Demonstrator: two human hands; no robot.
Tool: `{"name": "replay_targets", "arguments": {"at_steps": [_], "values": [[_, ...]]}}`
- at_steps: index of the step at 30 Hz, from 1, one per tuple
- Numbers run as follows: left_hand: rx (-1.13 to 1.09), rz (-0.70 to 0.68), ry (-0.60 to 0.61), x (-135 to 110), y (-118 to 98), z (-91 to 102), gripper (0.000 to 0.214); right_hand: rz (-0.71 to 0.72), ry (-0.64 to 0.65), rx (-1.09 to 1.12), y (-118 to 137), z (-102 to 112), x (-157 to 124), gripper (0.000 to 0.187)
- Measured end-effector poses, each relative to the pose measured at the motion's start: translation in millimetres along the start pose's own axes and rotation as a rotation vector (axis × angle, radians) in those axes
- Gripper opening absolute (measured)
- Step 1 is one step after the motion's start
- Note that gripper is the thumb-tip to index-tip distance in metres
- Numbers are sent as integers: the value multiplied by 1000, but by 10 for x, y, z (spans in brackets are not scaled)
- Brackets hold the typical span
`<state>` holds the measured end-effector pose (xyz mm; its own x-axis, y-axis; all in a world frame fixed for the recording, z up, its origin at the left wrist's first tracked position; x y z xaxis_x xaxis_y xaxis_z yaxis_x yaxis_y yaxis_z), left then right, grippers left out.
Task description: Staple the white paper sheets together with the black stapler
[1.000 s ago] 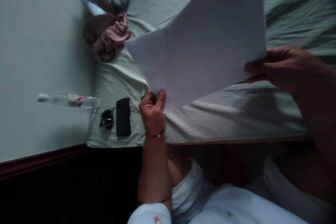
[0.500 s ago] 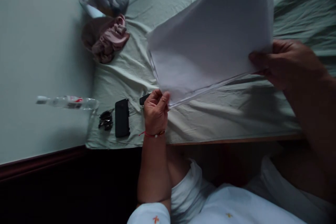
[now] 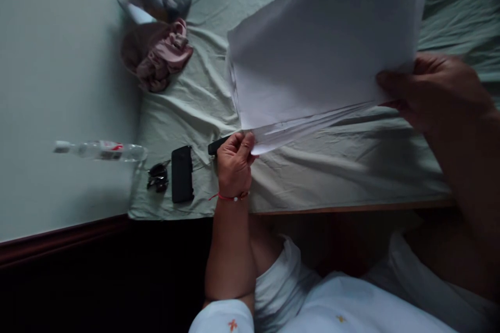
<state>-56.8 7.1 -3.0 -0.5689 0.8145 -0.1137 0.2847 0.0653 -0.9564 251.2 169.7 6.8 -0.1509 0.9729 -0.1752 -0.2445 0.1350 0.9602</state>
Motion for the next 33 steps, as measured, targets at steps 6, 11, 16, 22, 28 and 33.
{"name": "replay_targets", "arguments": {"at_steps": [6,11,16,22,28,33], "values": [[45,2,7,19,25,-5,55,-16,13,27,6,-34,-19,10],[3,40,28,-19,8,-42,49,3,10,49,28,-39,-30,11],[35,22,23,-7,16,40,54,14,46,57,58,-99,-53,12],[-13,57,17,-10,39,58,51,21,49,106,28,-112,-29,11],[-49,49,-74,-19,-15,106,44,14,35,83,28,-112,-35,9],[12,-7,-16,-6,-20,96,42,-10,17,63,32,-98,-39,12]]}}
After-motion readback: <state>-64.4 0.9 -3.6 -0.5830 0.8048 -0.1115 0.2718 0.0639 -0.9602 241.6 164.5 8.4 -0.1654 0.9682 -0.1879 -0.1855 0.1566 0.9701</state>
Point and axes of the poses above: each hand's wrist, its own x-axis towards the middle knuckle, its own z-axis out of the back of the hand, y = z × x, the point moved 7 cm from there along x, towards the middle knuckle, and after that the axes turned 11 degrees about -x, right-handed, at the moved point
